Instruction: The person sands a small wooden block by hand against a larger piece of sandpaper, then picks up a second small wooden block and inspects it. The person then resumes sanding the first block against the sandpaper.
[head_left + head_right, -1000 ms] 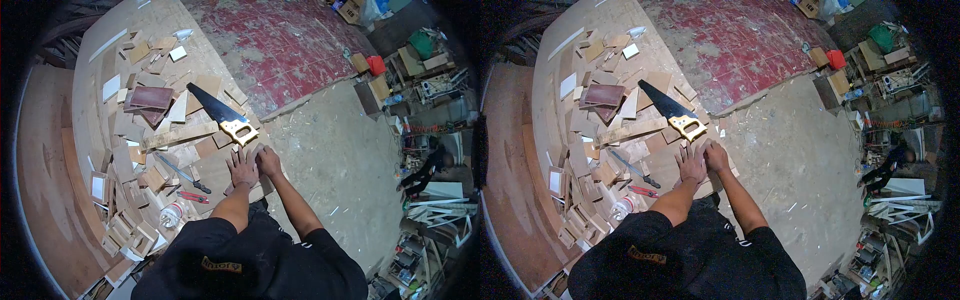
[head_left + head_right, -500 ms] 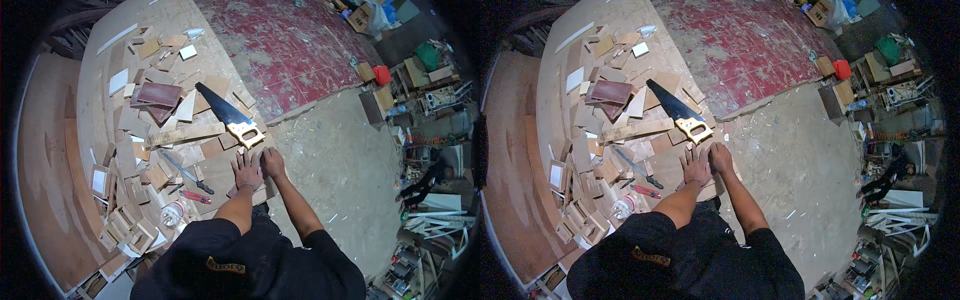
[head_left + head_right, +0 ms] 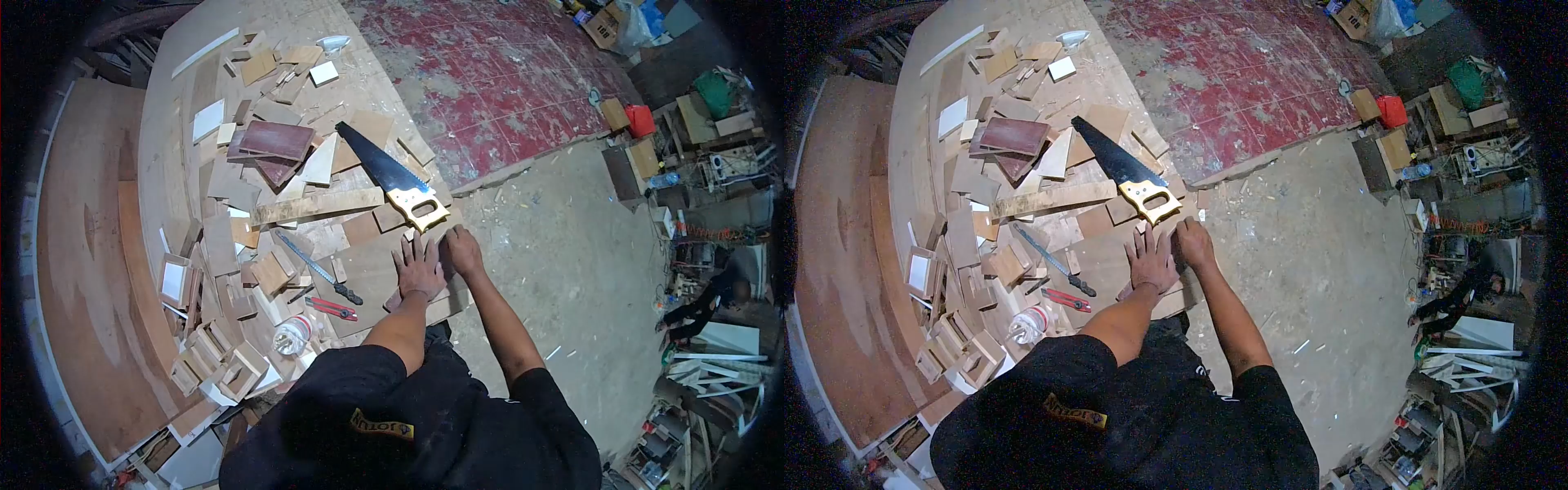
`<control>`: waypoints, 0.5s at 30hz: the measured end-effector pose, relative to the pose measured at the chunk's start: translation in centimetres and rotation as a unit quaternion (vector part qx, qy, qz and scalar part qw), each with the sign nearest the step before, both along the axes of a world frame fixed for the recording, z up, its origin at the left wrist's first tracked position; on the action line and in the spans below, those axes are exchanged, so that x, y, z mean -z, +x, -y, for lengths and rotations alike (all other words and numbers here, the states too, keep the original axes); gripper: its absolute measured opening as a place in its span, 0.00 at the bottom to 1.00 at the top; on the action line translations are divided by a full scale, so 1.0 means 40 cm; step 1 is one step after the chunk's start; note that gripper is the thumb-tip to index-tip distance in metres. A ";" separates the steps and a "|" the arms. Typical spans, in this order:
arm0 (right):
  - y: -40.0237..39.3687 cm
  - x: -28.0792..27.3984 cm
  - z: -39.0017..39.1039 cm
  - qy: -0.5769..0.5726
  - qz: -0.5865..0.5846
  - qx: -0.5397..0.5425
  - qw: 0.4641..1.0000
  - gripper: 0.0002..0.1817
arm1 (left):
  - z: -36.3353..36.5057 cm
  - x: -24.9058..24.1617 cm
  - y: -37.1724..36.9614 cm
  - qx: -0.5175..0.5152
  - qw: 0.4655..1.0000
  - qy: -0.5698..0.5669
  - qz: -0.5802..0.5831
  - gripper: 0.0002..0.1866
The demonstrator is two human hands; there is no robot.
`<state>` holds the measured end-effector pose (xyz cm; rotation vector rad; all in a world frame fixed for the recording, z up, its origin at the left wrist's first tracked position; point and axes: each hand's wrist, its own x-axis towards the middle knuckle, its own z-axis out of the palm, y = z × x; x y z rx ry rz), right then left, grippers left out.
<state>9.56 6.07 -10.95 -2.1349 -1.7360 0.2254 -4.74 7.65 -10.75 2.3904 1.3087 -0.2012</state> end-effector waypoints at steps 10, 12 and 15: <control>0.001 -0.023 0.058 -0.272 -0.029 0.001 0.962 0.12 | 0.001 0.016 -0.005 0.003 1.000 0.003 -0.008 0.38; 0.017 -0.030 0.038 -0.261 -0.036 -0.020 0.964 0.11 | -0.002 0.012 -0.004 0.000 1.000 0.010 0.007 0.38; 0.000 -0.018 0.004 -0.059 -0.051 0.033 0.996 0.09 | -0.002 -0.008 0.002 0.000 0.999 -0.006 -0.034 0.38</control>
